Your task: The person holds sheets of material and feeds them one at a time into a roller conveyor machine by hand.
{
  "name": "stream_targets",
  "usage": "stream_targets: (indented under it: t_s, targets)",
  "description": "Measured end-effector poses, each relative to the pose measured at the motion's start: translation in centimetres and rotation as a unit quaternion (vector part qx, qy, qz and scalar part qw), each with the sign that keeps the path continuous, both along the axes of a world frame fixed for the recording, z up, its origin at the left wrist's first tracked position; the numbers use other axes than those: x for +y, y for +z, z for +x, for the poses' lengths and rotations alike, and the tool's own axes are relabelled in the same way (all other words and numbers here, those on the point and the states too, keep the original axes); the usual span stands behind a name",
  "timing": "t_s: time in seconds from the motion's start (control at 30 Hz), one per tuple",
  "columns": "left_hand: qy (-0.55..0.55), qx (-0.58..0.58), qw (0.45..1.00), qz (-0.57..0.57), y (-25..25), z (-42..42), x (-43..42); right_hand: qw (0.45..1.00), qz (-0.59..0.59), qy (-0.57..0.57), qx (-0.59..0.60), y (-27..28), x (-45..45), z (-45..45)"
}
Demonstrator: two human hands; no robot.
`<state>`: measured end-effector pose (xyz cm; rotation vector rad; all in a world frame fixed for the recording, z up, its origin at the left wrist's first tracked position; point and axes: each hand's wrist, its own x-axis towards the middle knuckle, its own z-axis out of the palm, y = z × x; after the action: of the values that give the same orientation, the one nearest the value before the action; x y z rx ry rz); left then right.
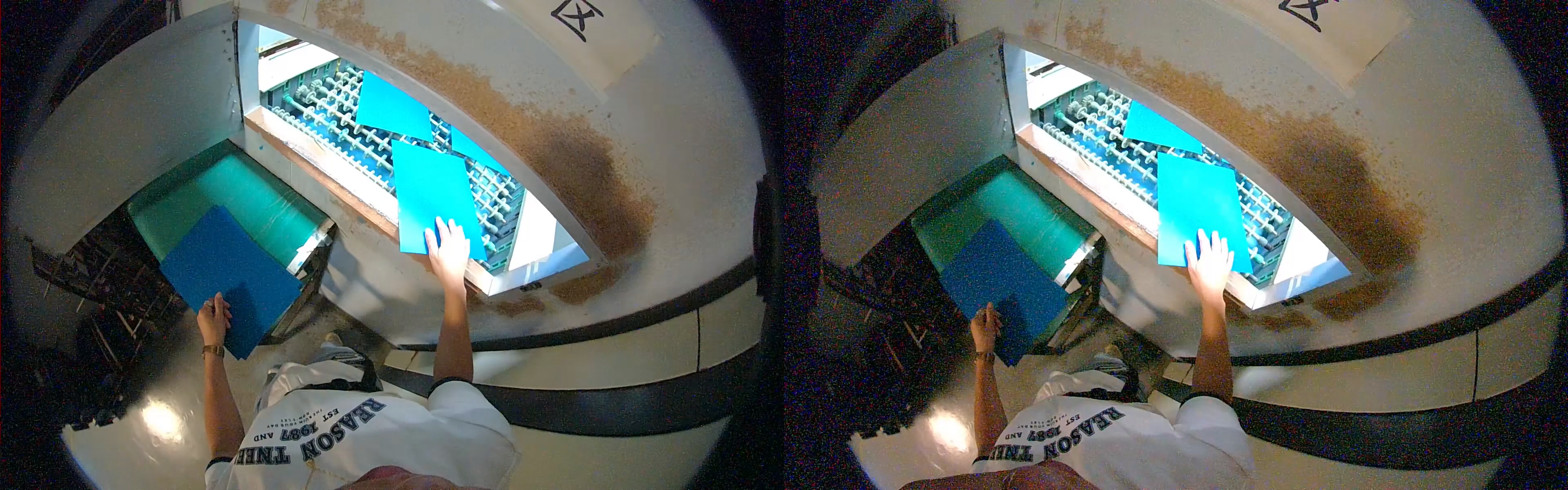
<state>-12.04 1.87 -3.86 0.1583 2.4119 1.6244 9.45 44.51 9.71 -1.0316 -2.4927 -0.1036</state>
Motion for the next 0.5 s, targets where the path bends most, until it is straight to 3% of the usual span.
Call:
stream_targets:
  t_s: [0.5]
  targets:
    - [0.003,0.022,1.000,-0.013,-0.9,0.1,-0.1,0.999,0.038,0.018,0.004,-0.6,0.6,0.2]
